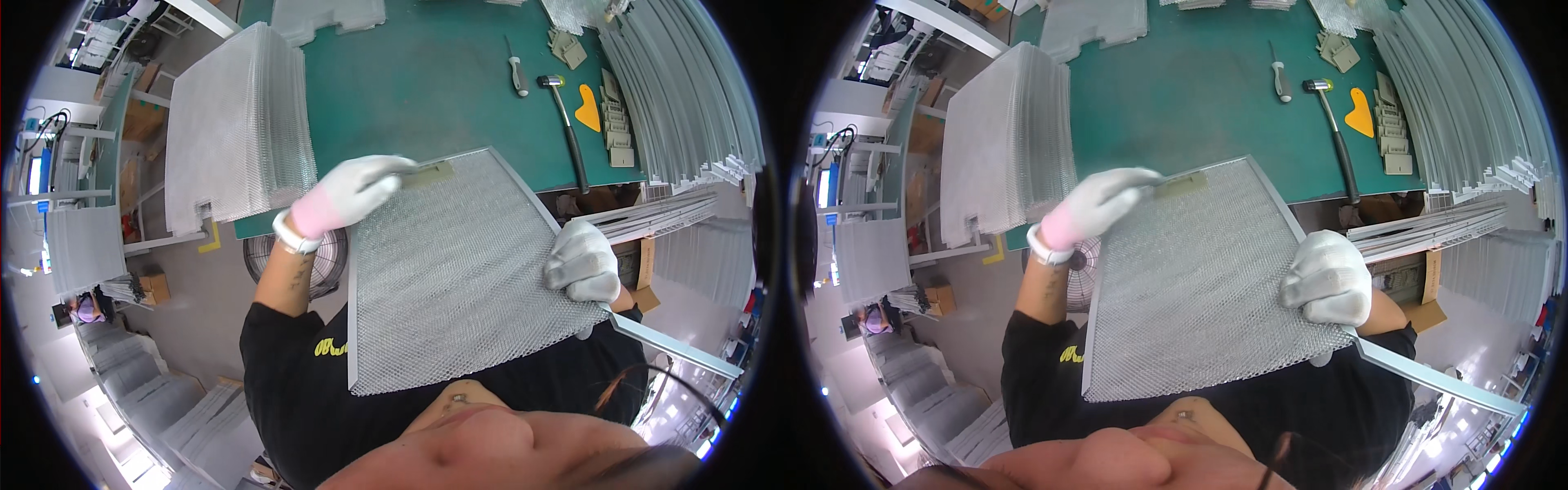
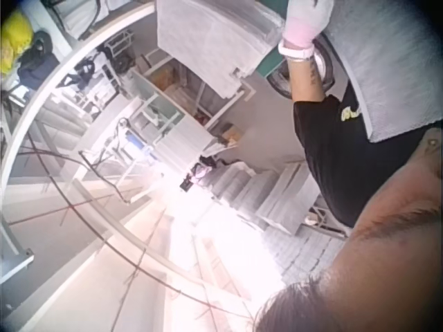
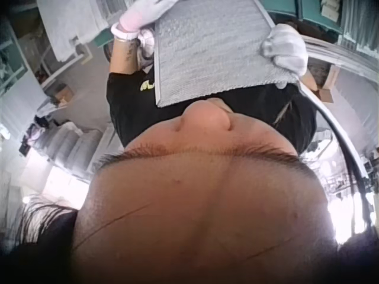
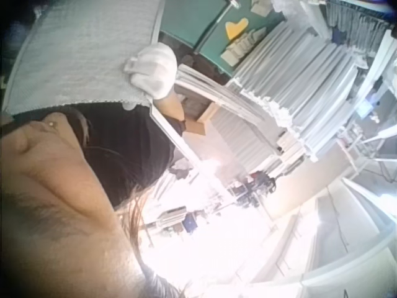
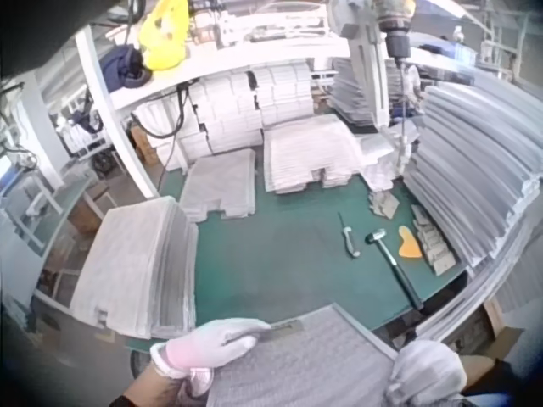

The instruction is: The person assembles a mesh panel by placing a mesh sheet on a workbench, inserting a metal frame, and securing it with a power drill. They repeat this process for a second panel, handling mesh sheets, frames, and a drill throughout.

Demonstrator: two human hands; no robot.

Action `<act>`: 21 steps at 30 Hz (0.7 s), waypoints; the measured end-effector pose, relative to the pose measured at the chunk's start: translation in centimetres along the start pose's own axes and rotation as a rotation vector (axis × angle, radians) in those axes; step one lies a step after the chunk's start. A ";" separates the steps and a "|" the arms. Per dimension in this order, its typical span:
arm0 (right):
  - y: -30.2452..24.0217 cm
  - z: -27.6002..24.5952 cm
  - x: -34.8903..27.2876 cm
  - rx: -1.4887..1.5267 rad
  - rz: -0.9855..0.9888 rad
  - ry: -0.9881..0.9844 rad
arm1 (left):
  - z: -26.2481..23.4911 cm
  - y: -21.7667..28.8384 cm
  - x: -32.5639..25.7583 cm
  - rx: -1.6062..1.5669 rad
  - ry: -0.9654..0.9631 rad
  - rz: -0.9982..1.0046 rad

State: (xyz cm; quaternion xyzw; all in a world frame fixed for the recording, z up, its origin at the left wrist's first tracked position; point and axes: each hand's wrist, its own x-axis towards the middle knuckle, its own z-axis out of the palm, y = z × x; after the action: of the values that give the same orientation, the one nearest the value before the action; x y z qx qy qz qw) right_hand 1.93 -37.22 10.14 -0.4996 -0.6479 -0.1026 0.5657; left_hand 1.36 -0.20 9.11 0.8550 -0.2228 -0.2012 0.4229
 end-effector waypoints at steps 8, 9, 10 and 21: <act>-0.5 0.9 0.1 0.017 0.042 0.097 | 5.7 -3.5 9.7 0.137 -0.260 0.161; -0.4 0.7 -0.3 0.010 0.037 0.076 | 5.8 -3.6 10.0 0.127 -0.266 0.178; -0.4 0.6 -0.6 0.004 0.032 0.053 | 5.8 -3.9 10.1 0.128 -0.264 0.183; 0.2 1.1 0.7 0.034 0.016 0.115 | 2.8 -0.7 7.8 0.350 -0.315 -0.064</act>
State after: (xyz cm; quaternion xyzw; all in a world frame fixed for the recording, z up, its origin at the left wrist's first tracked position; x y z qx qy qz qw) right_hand 1.46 -35.94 10.30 -0.4883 -0.6122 -0.1155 0.6111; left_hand 6.44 -5.86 5.73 0.8801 -0.2903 -0.3036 0.2215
